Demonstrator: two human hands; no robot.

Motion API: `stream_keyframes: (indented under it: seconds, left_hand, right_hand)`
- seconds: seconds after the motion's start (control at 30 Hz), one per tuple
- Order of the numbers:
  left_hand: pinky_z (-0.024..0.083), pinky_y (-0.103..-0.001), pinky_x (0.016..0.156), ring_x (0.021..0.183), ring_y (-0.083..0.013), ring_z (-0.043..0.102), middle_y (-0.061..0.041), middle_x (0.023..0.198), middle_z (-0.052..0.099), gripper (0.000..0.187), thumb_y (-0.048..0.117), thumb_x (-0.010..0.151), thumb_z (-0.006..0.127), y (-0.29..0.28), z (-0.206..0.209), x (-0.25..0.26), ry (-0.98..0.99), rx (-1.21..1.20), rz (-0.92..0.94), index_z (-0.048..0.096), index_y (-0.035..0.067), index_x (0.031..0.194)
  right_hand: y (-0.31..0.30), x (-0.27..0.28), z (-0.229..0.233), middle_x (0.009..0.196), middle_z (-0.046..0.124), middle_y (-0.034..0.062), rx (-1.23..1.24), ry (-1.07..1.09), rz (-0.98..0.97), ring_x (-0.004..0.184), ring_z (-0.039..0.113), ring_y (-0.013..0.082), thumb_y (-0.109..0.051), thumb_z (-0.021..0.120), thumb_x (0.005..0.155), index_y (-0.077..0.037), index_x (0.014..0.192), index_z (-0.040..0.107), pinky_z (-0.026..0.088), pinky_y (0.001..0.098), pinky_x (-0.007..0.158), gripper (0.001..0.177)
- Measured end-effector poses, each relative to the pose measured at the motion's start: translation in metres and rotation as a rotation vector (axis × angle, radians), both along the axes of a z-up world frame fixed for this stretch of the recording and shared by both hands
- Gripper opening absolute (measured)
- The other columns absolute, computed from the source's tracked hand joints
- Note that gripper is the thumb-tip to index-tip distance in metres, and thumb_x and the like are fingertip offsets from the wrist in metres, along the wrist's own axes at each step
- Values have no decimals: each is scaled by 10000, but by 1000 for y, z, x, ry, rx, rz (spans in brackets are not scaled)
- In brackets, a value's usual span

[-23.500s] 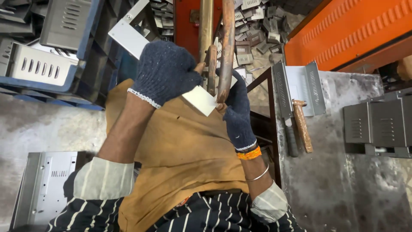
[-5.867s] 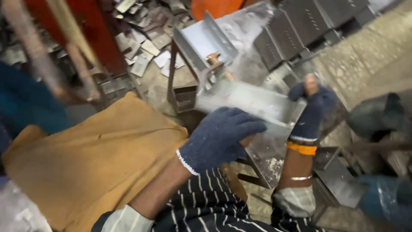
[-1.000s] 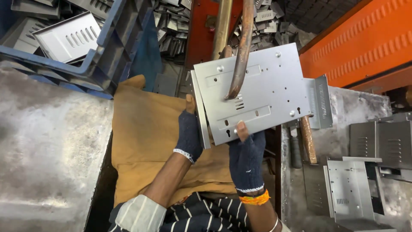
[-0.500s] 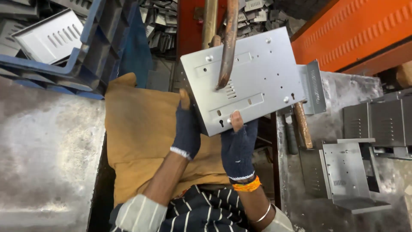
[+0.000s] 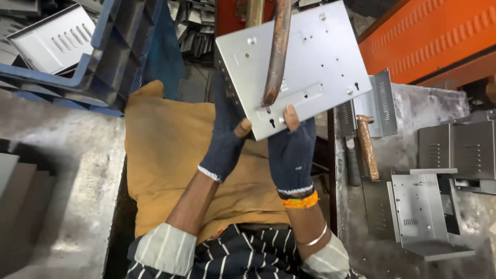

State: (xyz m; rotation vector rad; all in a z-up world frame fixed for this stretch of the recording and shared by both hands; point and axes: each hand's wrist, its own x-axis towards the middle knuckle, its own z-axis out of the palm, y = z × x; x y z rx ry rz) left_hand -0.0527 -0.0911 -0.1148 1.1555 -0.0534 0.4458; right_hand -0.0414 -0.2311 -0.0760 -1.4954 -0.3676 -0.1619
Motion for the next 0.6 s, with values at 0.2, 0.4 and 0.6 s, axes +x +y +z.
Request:
stream_keyframes:
  seconds: [0.2, 0.4, 0.6]
  left_hand:
    - [300, -432, 1313, 1626, -289, 247, -157, 1768, 157, 1334, 727, 828, 766, 8, -2, 26, 31, 38, 38, -33, 105, 1697]
    - [401, -437, 1249, 1542, -295, 382, -172, 1705, 284, 1360, 674, 764, 829, 9, -3, 41, 56, -8, 43, 3, 120, 1690]
    - [356, -435, 1283, 1581, -279, 320, -134, 1735, 220, 1356, 645, 779, 861, 10, -1, 46, 8, -72, 2, -5, 138, 1692]
  right_hand:
    - [12, 34, -7, 1277, 644, 133, -246, -235, -48, 1162, 638, 194, -168, 514, 1166, 55, 1358, 566, 540, 352, 1039, 299]
    - [25, 42, 12, 1263, 587, 112, 644, 374, 142, 1143, 613, 210, -157, 655, 1009, 25, 1402, 492, 523, 381, 992, 463]
    - [27, 49, 12, 1309, 587, 121, 645, 338, 167, 1189, 615, 213, -185, 671, 1001, 28, 1411, 490, 522, 371, 1044, 496]
